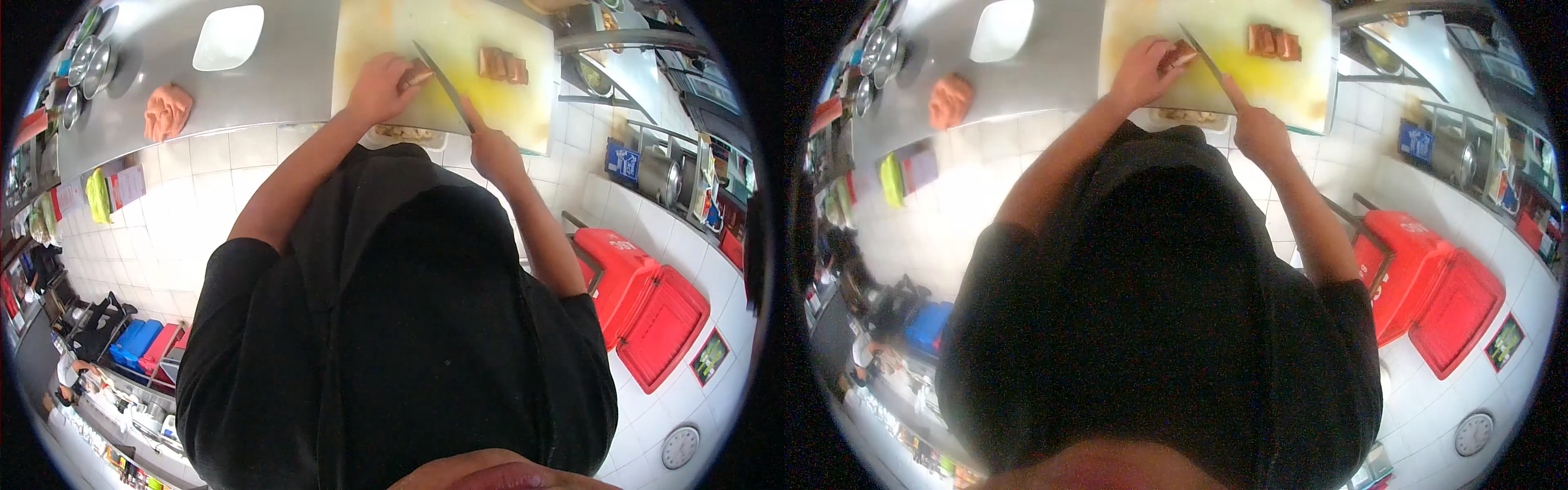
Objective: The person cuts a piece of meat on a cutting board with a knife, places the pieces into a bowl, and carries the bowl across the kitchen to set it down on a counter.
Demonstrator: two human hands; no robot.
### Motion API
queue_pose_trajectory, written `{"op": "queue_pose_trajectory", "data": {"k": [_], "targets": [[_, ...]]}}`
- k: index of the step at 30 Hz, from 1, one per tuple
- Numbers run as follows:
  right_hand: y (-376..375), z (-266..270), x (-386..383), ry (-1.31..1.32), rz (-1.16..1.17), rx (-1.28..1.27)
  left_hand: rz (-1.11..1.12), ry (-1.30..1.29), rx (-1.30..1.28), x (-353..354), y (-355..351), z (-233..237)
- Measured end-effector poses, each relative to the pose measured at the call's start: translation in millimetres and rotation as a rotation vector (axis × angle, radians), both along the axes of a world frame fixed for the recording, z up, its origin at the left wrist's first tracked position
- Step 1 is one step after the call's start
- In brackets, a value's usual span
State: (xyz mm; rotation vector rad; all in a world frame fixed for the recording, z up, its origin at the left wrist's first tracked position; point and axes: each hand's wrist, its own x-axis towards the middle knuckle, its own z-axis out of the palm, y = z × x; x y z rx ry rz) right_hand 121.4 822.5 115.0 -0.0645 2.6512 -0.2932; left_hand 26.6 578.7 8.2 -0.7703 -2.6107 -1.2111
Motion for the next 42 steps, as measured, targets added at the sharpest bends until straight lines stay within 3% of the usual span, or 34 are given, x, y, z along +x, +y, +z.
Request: {"op": "queue_pose_trajectory", "data": {"k": [21, 30, 34, 37, 42], "targets": [[-13.6, 41.2, 4.2, 0.010, 0.133, 0.015, 0.035, 0.039, -0.063, -7.5, 11.9, -21.0], [-13.0, 21.9, -15.4, -0.014, 0.135, -0.031, 0.074, 0.075, -0.063, -11.1, 12.7, -24.6], [-33.1, -38.5, -23.4, -0.023, 0.076, -0.020, 0.048, 0.016, -0.047, -15.6, 16.3, -25.6], [-26.9, -44.9, -26.6, 0.004, 0.088, -0.066, 0.026, -0.083, -0.136, -13.4, 13.1, -19.3], [-11.5, -28.1, -27.5, 0.010, 0.075, -0.067, 0.029, 0.032, -0.009, -6.9, 7.2, -2.4]]}}
